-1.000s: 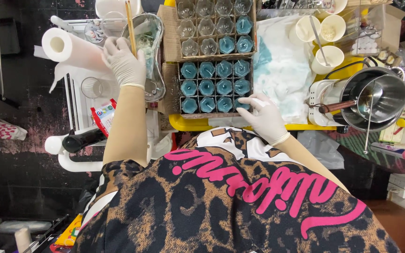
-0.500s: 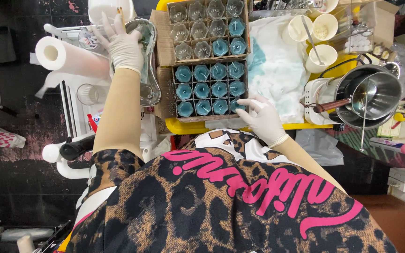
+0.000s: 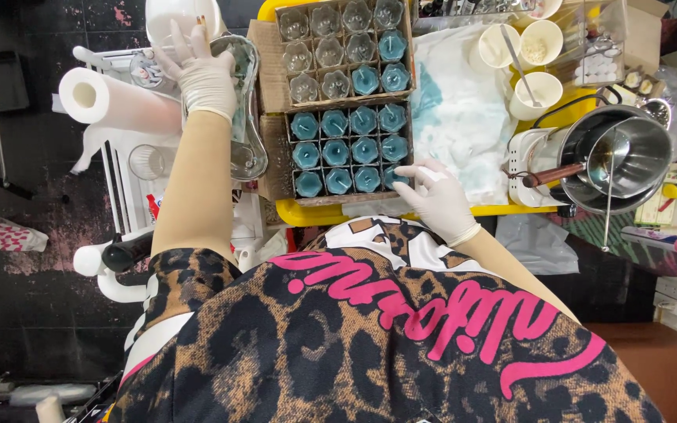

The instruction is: The person is threading candle wicks through metal tabs and placing them into small glass jars for candle production.

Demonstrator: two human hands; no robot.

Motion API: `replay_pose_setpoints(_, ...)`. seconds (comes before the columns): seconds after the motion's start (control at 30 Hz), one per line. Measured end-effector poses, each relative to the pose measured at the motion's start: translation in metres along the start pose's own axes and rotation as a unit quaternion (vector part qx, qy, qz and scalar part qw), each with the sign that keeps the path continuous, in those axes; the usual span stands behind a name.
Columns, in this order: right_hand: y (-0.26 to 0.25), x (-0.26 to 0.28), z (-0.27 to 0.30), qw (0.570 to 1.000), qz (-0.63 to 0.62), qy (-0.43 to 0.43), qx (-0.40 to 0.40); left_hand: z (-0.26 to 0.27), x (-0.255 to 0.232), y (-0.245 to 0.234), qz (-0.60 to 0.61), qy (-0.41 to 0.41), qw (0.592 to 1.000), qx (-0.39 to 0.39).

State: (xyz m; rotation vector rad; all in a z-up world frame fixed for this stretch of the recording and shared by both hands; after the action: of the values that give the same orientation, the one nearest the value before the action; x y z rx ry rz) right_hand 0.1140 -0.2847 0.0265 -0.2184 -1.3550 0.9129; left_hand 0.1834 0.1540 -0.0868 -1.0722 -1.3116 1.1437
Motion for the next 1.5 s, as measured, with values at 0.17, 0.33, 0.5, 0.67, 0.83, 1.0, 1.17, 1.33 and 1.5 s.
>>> replay_pose_setpoints(0.17, 0.000, -0.001, 0.000, 1.000, 0.001, -0.006, 0.000, 0.004, -0.002, -0.011, 0.043, 0.005, 0.999, 0.011)
replay_pose_setpoints(0.33, 0.000, -0.001, 0.000, 1.000, -0.006, 0.002, 0.006, 0.009, -0.002, -0.019, 0.094, 0.001, 0.994, -0.052)
replay_pose_setpoints(0.5, 0.002, -0.004, -0.001, 1.000, -0.002, -0.005, 0.004, 0.014, 0.001, -0.012, 0.159, -0.017, 0.982, -0.102)
replay_pose_setpoints(0.67, 0.003, -0.006, -0.002, 1.000, 0.003, -0.012, 0.003, 0.012, 0.005, -0.014, 0.249, -0.082, 0.960, -0.094)
replay_pose_setpoints(0.83, 0.003, -0.006, -0.002, 1.000, -0.001, -0.006, 0.014, 0.015, 0.011, -0.023, 0.286, -0.102, 0.947, -0.107)
replay_pose_setpoints(1.0, 0.002, -0.006, -0.003, 1.000, -0.003, 0.010, 0.023, 0.021, 0.012, -0.032, 0.321, -0.119, 0.935, -0.094)
replay_pose_setpoints(1.17, 0.003, -0.006, -0.004, 1.000, 0.008, -0.025, 0.011, 0.042, 0.013, -0.043, 0.351, -0.110, 0.917, -0.152)
replay_pose_setpoints(1.33, -0.001, 0.011, -0.003, 0.998, 0.008, -0.057, 0.000, 0.072, -0.008, -0.082, 0.441, -0.097, 0.871, -0.193)
replay_pose_setpoints(1.5, -0.006, 0.029, -0.001, 0.996, -0.006, -0.092, 0.000, 0.099, -0.060, -0.113, 0.628, -0.018, 0.761, -0.161)
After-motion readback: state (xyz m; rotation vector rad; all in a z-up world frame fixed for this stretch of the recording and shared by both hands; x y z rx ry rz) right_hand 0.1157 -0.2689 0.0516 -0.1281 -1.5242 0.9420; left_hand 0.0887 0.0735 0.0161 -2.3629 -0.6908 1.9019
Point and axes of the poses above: each hand's wrist, its own z-axis away from the middle knuckle, its own y-axis out of the palm, x = y × z, the point moved 6 cm from there along -z, towards the middle knuckle, and after that the axes turned 13 degrees about y, right-handed, at the moved point
